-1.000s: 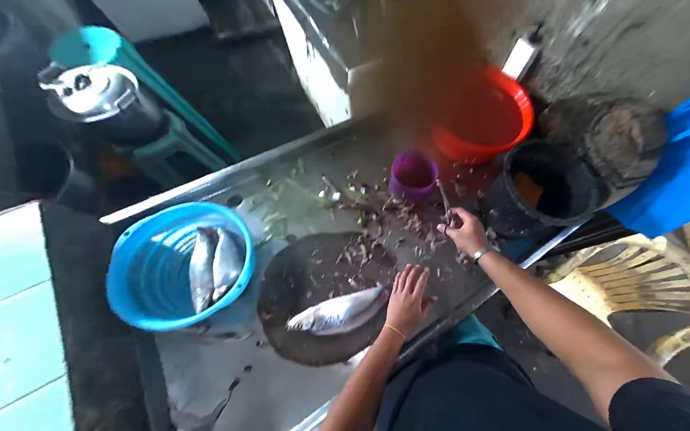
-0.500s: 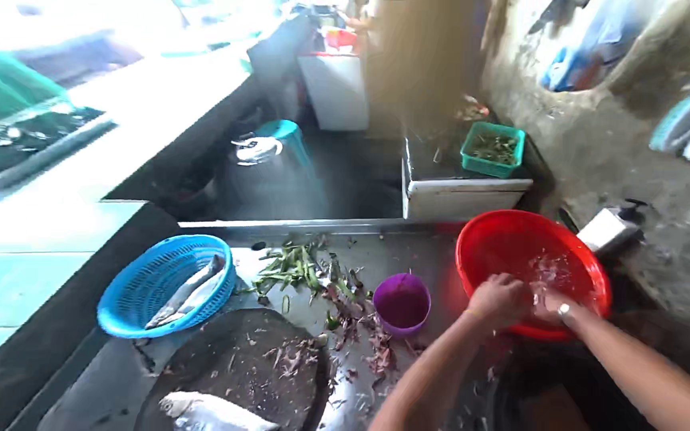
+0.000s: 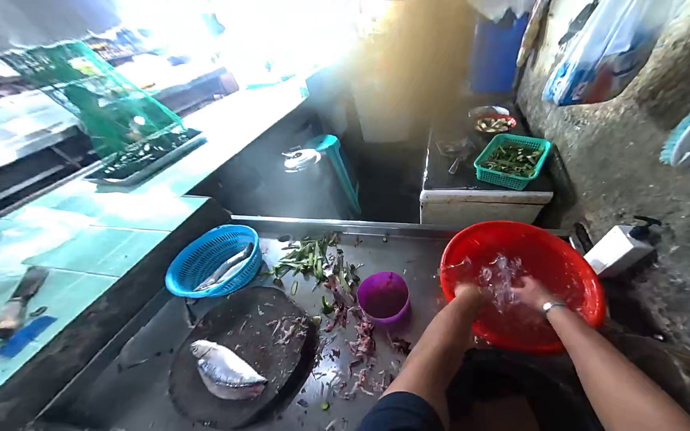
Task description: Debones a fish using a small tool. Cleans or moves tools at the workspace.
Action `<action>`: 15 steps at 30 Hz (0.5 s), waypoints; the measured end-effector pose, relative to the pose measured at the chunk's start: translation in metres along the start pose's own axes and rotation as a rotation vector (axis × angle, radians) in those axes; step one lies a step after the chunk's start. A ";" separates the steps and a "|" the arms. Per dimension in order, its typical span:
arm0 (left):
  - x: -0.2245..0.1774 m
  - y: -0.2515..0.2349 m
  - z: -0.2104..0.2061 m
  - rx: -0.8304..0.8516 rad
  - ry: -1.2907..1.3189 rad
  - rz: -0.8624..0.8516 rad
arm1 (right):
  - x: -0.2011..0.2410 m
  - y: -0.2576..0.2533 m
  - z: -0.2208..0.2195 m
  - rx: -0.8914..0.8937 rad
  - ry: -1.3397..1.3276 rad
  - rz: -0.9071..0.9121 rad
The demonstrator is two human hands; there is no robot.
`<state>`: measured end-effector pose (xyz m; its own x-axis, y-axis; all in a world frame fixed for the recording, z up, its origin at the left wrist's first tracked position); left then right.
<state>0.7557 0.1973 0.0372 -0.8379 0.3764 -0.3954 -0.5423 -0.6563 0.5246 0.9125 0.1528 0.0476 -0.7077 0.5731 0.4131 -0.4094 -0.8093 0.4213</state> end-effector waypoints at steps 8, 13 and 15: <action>0.074 0.090 0.069 -0.750 1.035 -0.040 | 0.078 0.053 -0.008 0.052 -0.321 0.328; 0.114 0.178 0.071 -0.688 1.481 -0.309 | 0.217 0.186 -0.049 -0.136 0.247 0.505; 0.167 0.229 0.075 -0.877 1.631 -0.253 | 0.253 0.233 -0.089 -0.130 0.338 0.526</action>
<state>0.4870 0.1587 0.1483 0.4115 -0.0625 -0.9093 -0.0021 -0.9977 0.0677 0.5868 0.0971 0.1782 -0.9669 0.0399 0.2520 -0.0093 -0.9926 0.1213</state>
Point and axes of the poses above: each hand's wrist, its own y-axis away from the middle knuckle, its own z-axis out of the back of the hand, x = y × z, the point moved 5 cm from there along -y, towards the middle knuckle, and after that the axes turned 1 degree about -z, right-handed, at the moved point
